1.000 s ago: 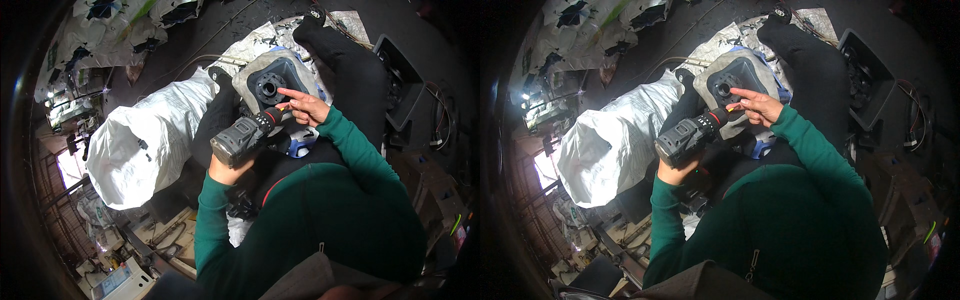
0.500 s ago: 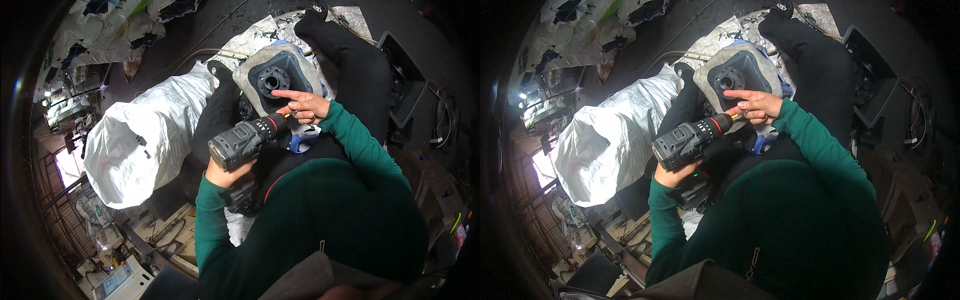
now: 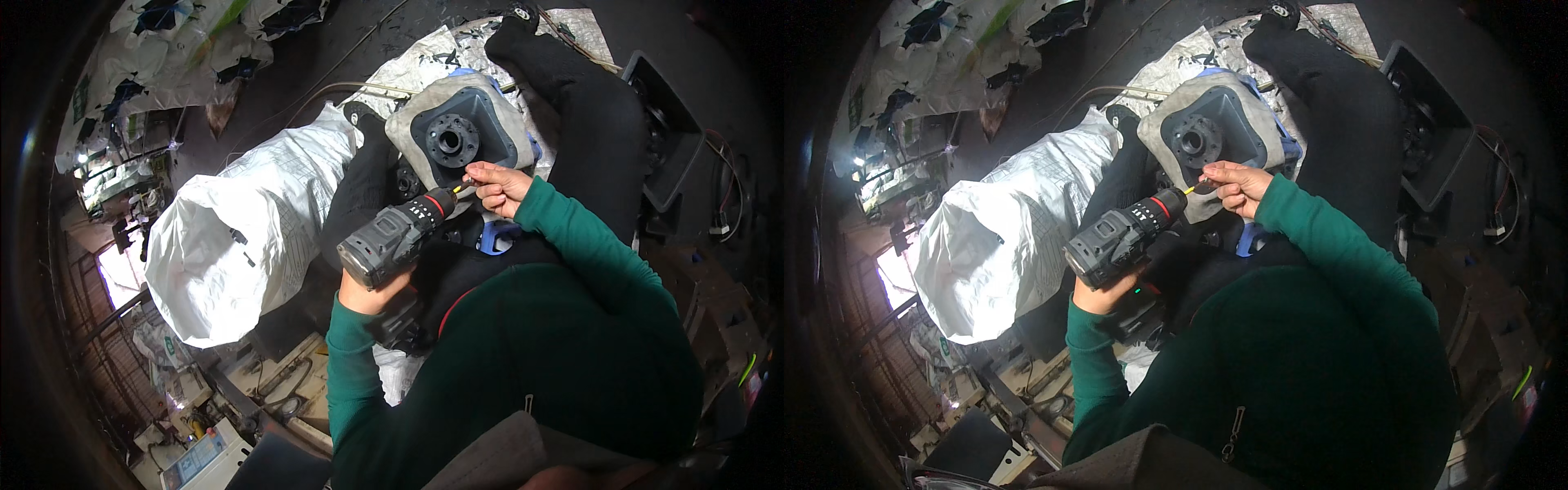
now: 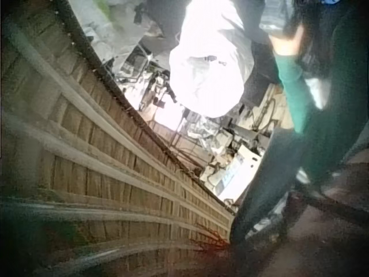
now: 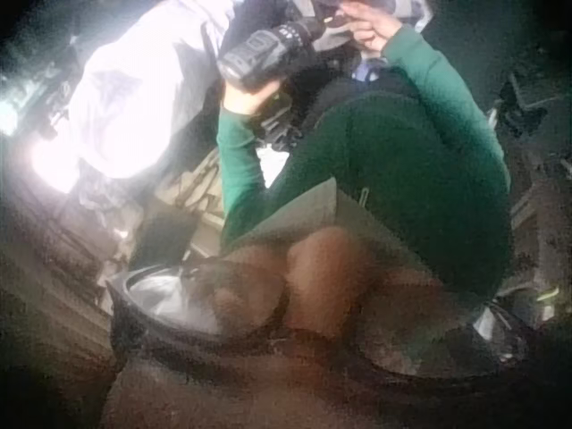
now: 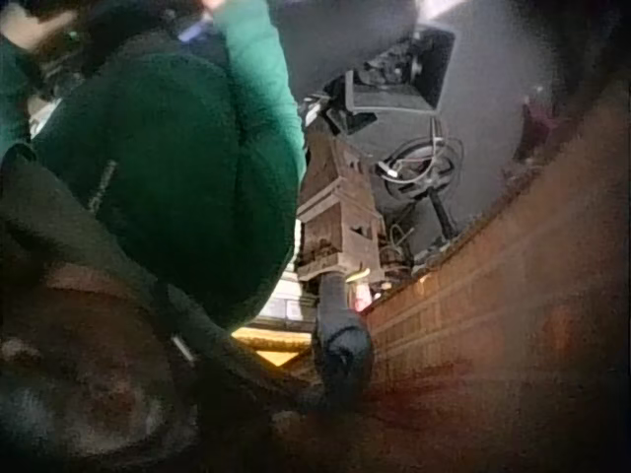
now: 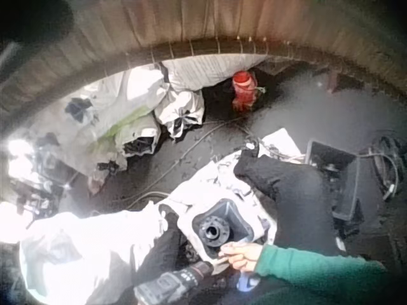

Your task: The person sits on the floor and uses a cordless drill to make holes in a black plastic component. They repeatedly insert screws into the holes and drill them in, then remove the screws and repeat the process on the same component.

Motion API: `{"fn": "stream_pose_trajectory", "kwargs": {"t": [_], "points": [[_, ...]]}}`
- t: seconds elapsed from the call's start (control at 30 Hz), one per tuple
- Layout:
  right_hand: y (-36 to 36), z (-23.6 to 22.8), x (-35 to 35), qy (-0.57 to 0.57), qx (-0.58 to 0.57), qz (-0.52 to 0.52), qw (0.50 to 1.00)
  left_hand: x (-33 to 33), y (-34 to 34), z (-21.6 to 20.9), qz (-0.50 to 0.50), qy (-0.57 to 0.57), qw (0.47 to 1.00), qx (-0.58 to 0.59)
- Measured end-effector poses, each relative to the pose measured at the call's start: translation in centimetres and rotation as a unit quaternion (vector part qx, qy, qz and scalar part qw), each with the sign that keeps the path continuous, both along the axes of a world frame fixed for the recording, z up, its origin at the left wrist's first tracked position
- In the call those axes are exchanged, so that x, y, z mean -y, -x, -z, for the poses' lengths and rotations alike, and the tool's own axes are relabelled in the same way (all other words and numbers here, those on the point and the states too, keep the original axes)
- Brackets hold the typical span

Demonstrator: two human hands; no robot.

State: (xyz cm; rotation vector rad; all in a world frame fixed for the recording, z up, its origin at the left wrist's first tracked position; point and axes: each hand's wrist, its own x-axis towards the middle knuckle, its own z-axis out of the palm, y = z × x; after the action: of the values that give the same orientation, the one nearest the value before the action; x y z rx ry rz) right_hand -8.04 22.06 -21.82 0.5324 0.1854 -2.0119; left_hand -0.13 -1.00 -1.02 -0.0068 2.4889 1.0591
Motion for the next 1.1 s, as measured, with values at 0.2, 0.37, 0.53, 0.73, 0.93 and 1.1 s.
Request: {"fn": "stream_pose_trajectory", "kwargs": {"t": [0.2, 0.37, 0.53, 0.73, 0.93, 1.1], "points": [[-0.6, -0.3, 0.2, -0.040, 0.003, -0.004, 0.999, -1.2, 0.7, 0.3, 0.126, 0.108, 0.981, -0.105], [-0.8, 0.2, 0.6, -0.104, -0.023, -0.020, 0.994, -2.1, 1.2, 0.4, 0.092, 0.113, 0.987, -0.064], [-1.0, 1.3, 0.7, -0.294, -0.090, -0.001, 0.952, -0.6, 3.2, 1.5, 0.101, 0.113, 0.984, -0.098], [1.1, 3.3, 1.0, -0.404, -0.112, 0.100, 0.902, 0.3, 4.9, 2.4, 0.055, 0.105, 0.990, -0.080], [2.0, 3.6, 2.2, -0.414, -0.172, 0.103, 0.888, 0.2, 7.2, 3.2, 0.071, 0.115, 0.990, -0.042], [2.3, 4.4, 2.5, -0.364, -0.187, 0.134, 0.903, -0.3, 9.1, 2.7, 0.155, 0.178, 0.972, 0.007]]}}
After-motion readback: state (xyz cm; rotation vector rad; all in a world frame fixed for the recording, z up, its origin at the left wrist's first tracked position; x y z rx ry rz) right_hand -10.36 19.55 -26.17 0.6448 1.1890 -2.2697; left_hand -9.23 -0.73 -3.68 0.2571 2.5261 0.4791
